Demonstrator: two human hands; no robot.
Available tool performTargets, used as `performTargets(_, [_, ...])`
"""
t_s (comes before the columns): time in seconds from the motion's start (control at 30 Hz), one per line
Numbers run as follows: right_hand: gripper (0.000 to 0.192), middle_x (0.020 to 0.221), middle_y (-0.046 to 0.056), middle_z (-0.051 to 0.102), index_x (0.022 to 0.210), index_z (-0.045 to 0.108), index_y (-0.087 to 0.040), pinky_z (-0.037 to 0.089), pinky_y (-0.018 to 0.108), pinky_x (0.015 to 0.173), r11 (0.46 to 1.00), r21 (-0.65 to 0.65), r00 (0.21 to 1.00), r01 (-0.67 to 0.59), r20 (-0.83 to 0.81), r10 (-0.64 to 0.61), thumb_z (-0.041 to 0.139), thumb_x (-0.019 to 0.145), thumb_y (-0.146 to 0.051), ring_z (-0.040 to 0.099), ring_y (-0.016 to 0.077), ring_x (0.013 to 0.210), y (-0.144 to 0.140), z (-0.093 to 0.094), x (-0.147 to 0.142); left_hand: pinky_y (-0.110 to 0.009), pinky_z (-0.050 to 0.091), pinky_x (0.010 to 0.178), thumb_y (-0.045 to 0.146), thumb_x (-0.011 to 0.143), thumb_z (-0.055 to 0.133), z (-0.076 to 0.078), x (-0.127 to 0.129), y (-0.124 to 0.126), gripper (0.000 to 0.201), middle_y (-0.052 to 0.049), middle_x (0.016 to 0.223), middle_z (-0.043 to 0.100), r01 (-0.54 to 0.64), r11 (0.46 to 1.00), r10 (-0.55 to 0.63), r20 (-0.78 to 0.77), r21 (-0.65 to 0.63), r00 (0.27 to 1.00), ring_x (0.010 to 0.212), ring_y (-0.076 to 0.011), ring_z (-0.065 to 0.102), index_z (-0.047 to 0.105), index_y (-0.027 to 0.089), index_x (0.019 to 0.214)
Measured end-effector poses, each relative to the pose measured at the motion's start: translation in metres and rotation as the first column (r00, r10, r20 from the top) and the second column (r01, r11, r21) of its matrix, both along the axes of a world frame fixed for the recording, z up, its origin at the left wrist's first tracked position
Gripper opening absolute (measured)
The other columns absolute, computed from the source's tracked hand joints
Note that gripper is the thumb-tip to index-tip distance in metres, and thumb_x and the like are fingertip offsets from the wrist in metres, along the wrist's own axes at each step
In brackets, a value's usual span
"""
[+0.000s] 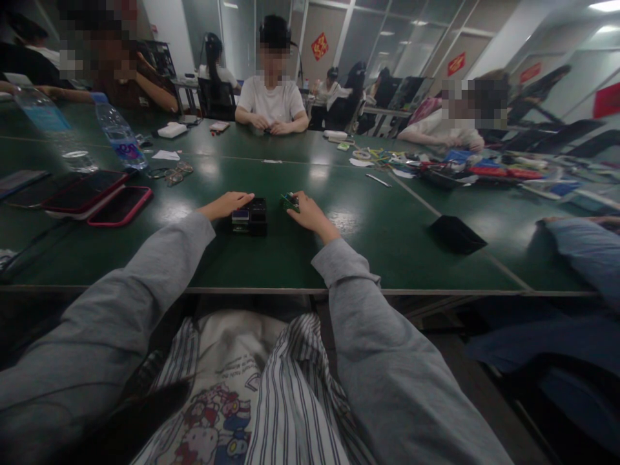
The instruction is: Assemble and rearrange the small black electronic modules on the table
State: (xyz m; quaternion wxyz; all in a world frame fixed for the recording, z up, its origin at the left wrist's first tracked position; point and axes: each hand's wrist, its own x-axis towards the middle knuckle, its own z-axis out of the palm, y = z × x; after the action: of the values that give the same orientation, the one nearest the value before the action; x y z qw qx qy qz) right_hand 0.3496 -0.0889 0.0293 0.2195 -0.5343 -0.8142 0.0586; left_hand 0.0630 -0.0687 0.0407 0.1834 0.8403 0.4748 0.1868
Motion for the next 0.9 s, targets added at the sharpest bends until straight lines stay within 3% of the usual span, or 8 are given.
performTargets(0.4, [0.050,0.120,0.021,0.061,0.128,0.043,-0.010,0.046,0.048,0.098,1.000,-0.004,0.999,0.016,0.039,-0.016,0.058,0.086,-0.032,0.059,0.0335,0.111,-0.0015,0.0019,-0.0018,-0.035,0.045,0.091,0.055,0.096,0.025,-0.0009,0.0011,0.0018,0.057,-0.013,0.110,0.068,0.000,1.000,0.000,-0.015,0.007,1.000,0.099,-0.0232,0.063,0.065,0.015,0.102])
performTargets(0.6, [0.049,0.121,0.019,0.061,0.129,0.042,-0.015,0.045,0.051,0.098,1.000,-0.006,1.000,0.000,0.009,0.000,0.059,0.086,-0.032,0.059,0.0332,0.112,-0.0017,0.0013,-0.0010,-0.034,0.046,0.087,0.057,0.096,0.024,-0.0003,0.0008,0.0004,0.057,-0.011,0.102,0.069,-0.005,1.000,0.005,-0.008,-0.001,1.000,0.093,-0.0221,0.063,0.065,0.017,0.096])
performTargets(0.9, [0.049,0.122,0.019,0.060,0.129,0.042,-0.015,0.044,0.051,0.100,1.000,-0.008,1.000,-0.008,0.009,0.008,0.057,0.087,-0.035,0.058,0.0335,0.113,-0.0010,-0.0005,-0.0014,-0.035,0.044,0.092,0.056,0.096,0.021,-0.0030,-0.0007,0.0037,0.058,-0.013,0.109,0.067,0.015,0.999,-0.014,-0.042,0.035,0.999,0.100,-0.0230,0.061,0.064,0.017,0.100])
